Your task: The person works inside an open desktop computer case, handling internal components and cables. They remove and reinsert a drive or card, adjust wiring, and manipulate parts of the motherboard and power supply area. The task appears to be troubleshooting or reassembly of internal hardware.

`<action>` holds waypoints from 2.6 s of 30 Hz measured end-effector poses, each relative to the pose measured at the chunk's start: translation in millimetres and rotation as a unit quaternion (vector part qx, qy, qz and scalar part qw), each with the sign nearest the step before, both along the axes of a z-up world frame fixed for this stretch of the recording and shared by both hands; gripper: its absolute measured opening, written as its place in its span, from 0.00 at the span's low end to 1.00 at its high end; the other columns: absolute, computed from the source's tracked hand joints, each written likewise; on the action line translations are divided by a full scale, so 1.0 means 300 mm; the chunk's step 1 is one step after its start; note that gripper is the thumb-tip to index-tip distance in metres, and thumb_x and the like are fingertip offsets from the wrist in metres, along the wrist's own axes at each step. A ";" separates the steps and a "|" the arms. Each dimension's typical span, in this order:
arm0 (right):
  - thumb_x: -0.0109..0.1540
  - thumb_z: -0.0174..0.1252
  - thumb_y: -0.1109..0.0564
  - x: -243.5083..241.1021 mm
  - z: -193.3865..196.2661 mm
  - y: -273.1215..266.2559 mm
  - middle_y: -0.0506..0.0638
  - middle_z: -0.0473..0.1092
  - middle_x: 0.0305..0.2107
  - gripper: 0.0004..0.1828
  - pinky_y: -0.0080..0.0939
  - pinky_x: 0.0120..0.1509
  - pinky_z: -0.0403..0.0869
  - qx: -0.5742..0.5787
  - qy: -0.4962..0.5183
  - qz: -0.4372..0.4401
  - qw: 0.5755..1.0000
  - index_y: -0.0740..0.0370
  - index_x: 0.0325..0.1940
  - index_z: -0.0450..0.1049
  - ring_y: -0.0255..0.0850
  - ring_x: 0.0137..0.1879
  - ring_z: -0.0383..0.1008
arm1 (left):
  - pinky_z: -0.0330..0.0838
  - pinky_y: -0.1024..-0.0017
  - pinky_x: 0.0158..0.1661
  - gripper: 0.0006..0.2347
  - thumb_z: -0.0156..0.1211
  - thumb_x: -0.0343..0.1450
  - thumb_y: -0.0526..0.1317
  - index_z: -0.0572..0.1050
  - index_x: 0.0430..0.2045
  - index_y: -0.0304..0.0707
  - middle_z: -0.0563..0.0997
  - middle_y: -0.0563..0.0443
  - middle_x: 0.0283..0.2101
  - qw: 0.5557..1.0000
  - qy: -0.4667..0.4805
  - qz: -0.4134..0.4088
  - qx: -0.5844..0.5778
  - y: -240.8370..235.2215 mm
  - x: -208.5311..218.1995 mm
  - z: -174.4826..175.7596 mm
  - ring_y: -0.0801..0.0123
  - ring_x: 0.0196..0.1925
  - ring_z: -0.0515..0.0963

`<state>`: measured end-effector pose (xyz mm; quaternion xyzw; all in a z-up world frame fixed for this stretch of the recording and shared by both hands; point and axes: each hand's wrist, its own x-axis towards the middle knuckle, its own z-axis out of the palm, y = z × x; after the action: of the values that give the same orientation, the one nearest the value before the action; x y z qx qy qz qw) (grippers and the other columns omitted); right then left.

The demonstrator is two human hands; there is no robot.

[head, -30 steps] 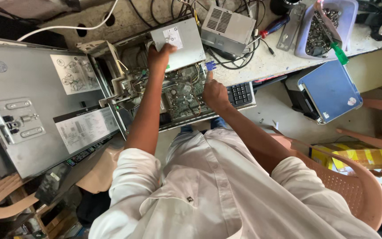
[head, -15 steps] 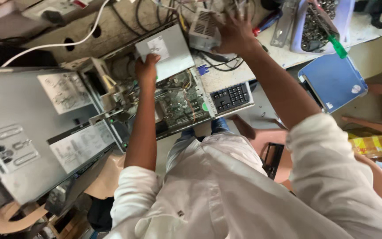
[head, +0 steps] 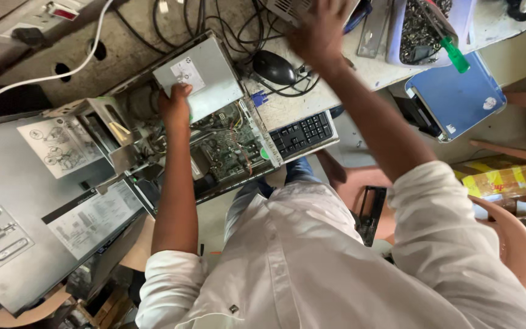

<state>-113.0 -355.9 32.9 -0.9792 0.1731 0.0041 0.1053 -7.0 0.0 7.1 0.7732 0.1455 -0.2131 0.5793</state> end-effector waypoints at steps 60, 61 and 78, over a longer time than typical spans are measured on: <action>0.59 0.51 0.62 -0.293 -0.012 0.685 0.69 0.60 0.63 0.22 0.65 0.50 0.74 0.286 0.000 -0.149 0.947 0.65 0.59 0.70 0.69 0.44 0.76 | 0.79 0.65 0.40 0.24 0.73 0.49 0.42 0.76 0.33 0.25 0.85 0.38 0.35 0.993 -0.029 -0.029 0.112 -0.160 0.018 0.248 0.56 0.35 0.86; 0.58 0.52 0.62 -0.285 -0.013 0.674 0.72 0.59 0.62 0.23 0.65 0.50 0.74 0.279 -0.001 -0.149 0.949 0.65 0.58 0.70 0.69 0.44 0.76 | 0.79 0.65 0.39 0.23 0.72 0.48 0.41 0.77 0.33 0.25 0.85 0.39 0.35 0.996 -0.039 -0.024 0.082 -0.168 0.033 0.236 0.56 0.35 0.86; 0.57 0.59 0.59 -0.281 0.031 0.718 0.58 0.65 0.63 0.22 0.64 0.46 0.75 0.269 -0.030 -0.176 0.947 0.52 0.56 0.77 0.66 0.42 0.77 | 0.70 0.47 0.44 0.27 0.57 0.64 0.63 0.80 0.34 0.33 0.82 0.32 0.42 0.959 -0.083 -0.003 0.271 -0.080 0.035 0.094 0.39 0.45 0.80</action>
<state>-197.2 -140.4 42.1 -0.8685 0.3316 0.0029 0.3684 3.6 -24.1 35.2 0.9165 0.1472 -0.1025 0.3575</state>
